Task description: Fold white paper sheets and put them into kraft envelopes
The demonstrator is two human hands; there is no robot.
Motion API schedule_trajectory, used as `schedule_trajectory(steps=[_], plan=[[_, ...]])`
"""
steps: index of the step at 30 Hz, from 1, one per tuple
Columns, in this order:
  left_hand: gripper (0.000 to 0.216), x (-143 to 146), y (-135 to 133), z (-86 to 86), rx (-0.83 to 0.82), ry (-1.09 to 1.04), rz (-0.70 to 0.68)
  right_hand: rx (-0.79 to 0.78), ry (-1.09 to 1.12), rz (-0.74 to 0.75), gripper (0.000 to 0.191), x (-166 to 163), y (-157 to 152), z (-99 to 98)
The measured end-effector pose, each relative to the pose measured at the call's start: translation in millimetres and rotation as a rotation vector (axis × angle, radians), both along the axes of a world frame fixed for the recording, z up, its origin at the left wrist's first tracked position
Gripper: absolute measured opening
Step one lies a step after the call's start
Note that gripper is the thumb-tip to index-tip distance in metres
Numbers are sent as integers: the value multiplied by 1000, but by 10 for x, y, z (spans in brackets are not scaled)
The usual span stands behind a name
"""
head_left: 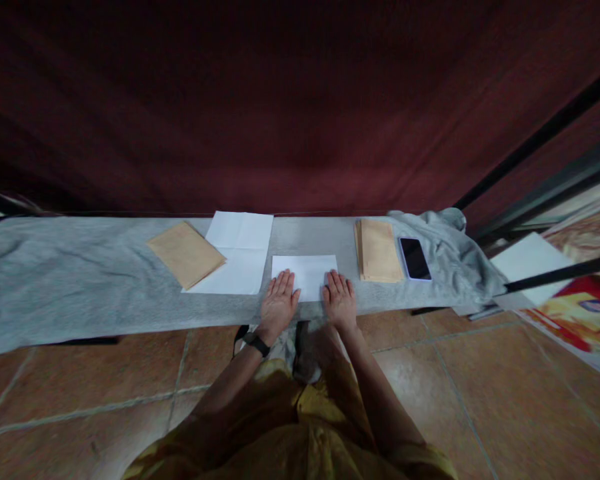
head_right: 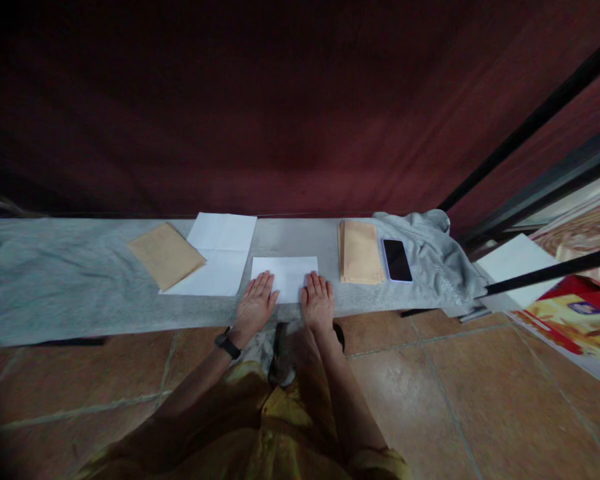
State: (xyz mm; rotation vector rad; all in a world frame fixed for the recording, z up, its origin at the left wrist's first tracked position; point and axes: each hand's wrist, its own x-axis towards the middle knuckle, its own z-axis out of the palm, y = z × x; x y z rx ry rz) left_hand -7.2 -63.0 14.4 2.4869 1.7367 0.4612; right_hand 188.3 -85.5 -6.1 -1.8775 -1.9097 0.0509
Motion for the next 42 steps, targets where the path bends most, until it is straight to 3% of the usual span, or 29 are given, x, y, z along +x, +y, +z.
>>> schedule_trajectory(steps=[14, 24, 34, 42], plan=[[55, -131, -60, -112, 44, -40, 32, 39, -20, -43, 48, 211, -127, -88], [54, -131, -110, -109, 69, -72, 57, 86, 114, -85, 47, 209, -145, -87], [50, 138, -229, -80, 49, -47, -142, 55, 107, 190, 50, -200, -197, -36], [50, 86, -261, -63, 30, 12, -181, 12, 4, 201, 49, -221, -279, -52]])
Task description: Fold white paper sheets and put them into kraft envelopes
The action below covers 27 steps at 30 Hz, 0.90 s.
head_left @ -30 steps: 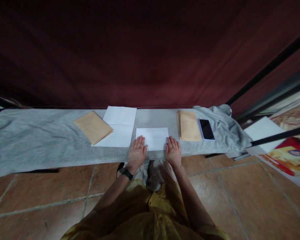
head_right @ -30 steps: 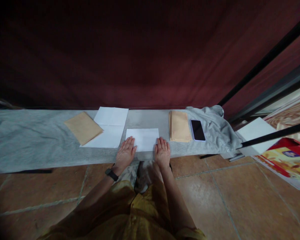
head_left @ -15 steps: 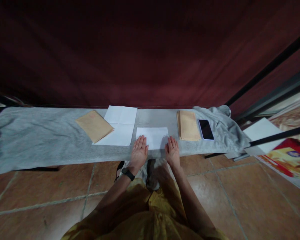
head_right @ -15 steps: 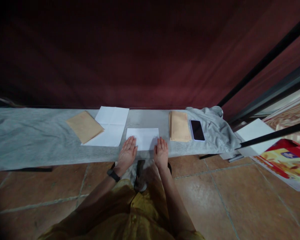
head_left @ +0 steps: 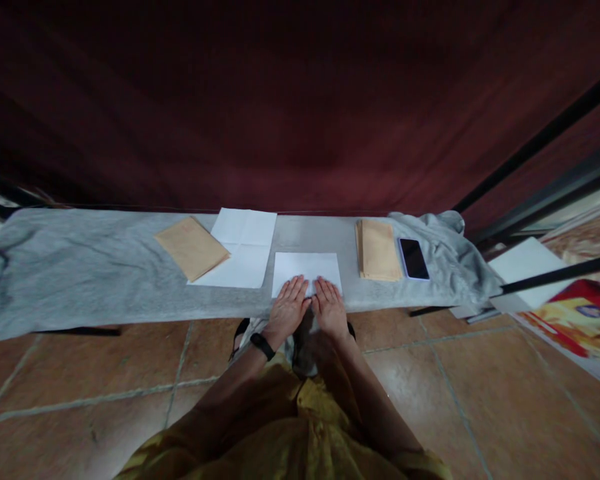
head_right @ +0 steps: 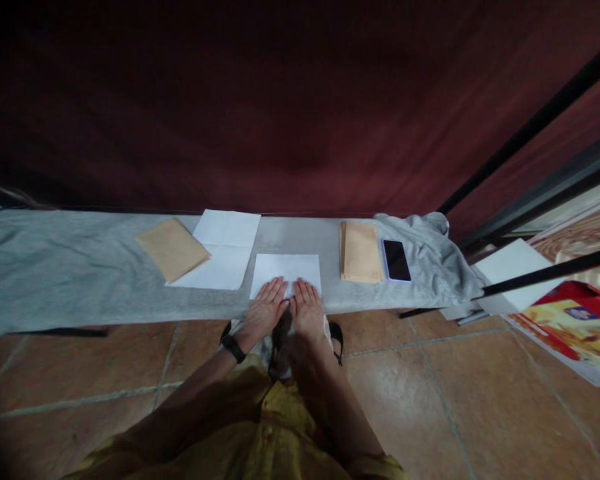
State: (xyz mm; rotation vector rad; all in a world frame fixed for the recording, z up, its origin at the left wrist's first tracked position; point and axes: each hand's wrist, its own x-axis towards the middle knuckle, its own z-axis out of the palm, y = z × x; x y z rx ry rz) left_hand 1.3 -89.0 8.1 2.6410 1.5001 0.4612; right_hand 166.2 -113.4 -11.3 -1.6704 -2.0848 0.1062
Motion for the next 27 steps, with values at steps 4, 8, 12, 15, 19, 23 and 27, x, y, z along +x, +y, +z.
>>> schedule_trajectory(steps=[4, 8, 12, 15, 19, 23, 27], plan=[[51, -50, -14, 8, -1, 35, -42, 8, -21, -33, 49, 40, -24, 12], [52, -91, -24, 29, 1, 56, -72, 16, -37, -68, 49, 111, -51, 2], [54, -111, -30, 44, -7, 60, -81, 21, -36, -93, 49, 199, -76, -4], [57, -132, -32, 30, -7, 64, -95, 16, -29, -110, 50, 268, -100, 9], [60, -174, -35, 12, -5, 74, -105, 4, -43, -127, 51, 344, -133, 14], [60, -197, -39, 25, -9, 80, -110, 6, -58, -154, 52, 385, -156, -17], [60, -198, -41, 38, -8, 87, -111, 14, -54, -163, 51, 400, -162, -38]])
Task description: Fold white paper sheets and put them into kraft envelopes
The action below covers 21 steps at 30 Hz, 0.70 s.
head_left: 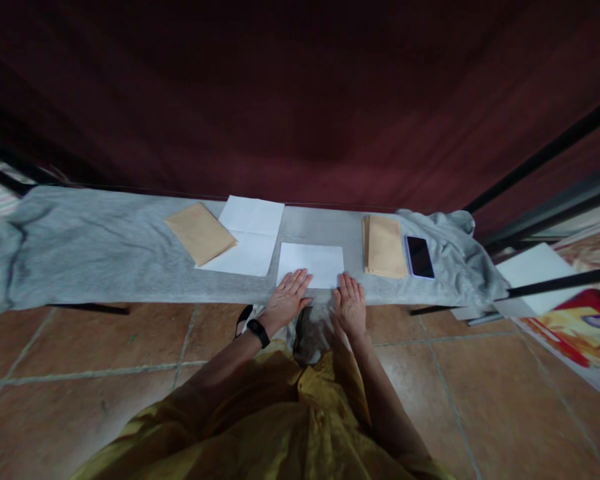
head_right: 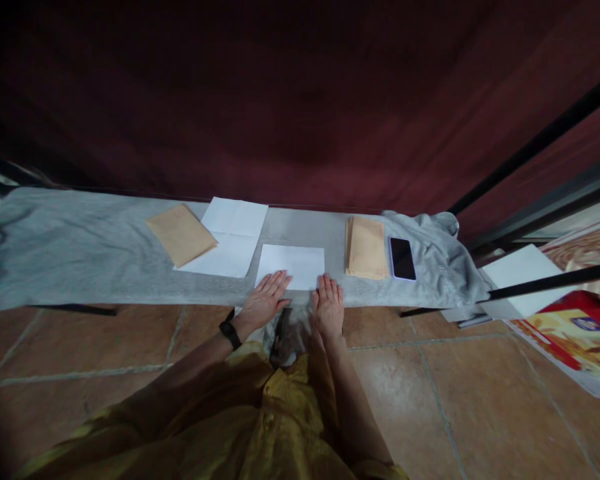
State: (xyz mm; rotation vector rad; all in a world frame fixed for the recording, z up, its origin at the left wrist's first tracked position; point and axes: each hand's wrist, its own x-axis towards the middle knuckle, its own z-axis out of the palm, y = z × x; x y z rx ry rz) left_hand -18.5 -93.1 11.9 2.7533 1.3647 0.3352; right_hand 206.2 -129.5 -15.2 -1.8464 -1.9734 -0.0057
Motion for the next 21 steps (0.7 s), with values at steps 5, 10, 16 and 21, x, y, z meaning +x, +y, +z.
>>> schedule_trajectory(steps=[5, 10, 16, 21], plan=[[61, 3, -1, -18, 6, 1, 2, -2, 11, -22, 52, -15, 10, 26], [59, 12, 1, -39, 2, -28, 19, 2, 39, -91, 54, -137, 60, 99], [59, 7, -8, -29, 7, -53, 66, -20, 18, 120, 54, -392, 92, 125], [59, -104, -21, -1, 6, -57, 150, -26, -1, 132, 52, -438, 57, 62]])
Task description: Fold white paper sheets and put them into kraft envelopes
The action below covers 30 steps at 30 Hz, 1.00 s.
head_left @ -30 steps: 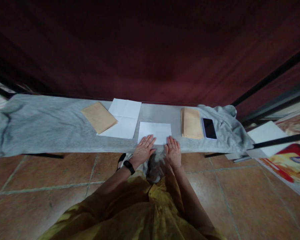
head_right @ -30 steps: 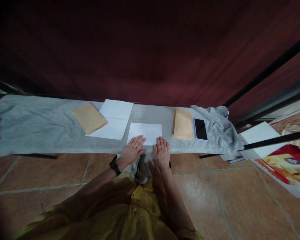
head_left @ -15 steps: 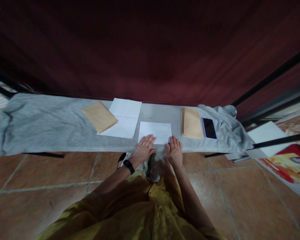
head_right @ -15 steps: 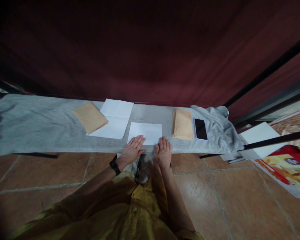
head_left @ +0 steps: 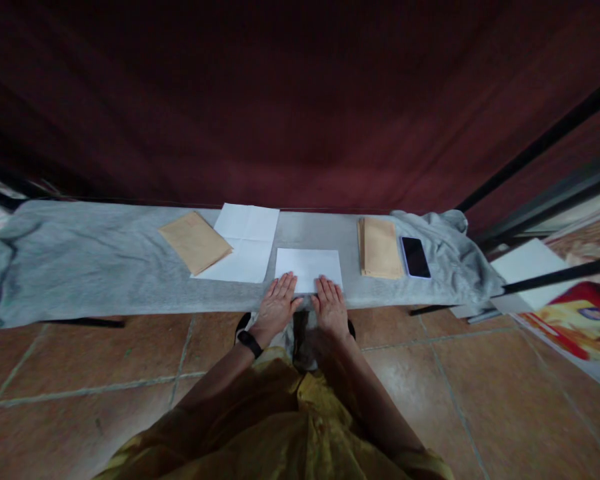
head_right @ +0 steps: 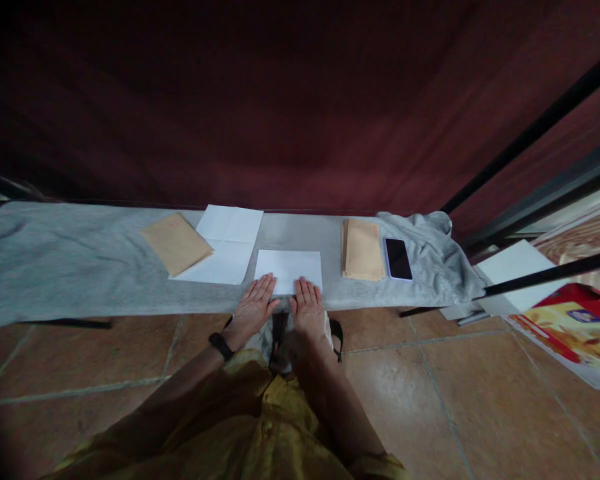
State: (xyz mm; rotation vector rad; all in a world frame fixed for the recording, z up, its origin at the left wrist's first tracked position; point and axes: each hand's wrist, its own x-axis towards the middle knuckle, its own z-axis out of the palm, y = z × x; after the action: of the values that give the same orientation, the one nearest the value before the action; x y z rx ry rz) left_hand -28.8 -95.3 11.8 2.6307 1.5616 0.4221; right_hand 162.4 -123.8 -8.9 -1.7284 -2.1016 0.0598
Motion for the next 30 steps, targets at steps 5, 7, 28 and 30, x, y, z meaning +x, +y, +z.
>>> schedule_trajectory(steps=[5, 7, 28, 30], plan=[[59, -134, -10, 20, 13, -6, 63, 37, 1, -25, 53, 77, -21, -28], [58, -121, 4, 35, 19, -8, 86, 48, 4, -29, 53, 89, -23, -37], [57, 532, 962, -30, -37, 15, 44, 99, -5, -76, 52, 38, -17, -111], [58, 515, 963, -17, -57, 37, 64, 110, -3, -71, 52, 41, -25, -117]])
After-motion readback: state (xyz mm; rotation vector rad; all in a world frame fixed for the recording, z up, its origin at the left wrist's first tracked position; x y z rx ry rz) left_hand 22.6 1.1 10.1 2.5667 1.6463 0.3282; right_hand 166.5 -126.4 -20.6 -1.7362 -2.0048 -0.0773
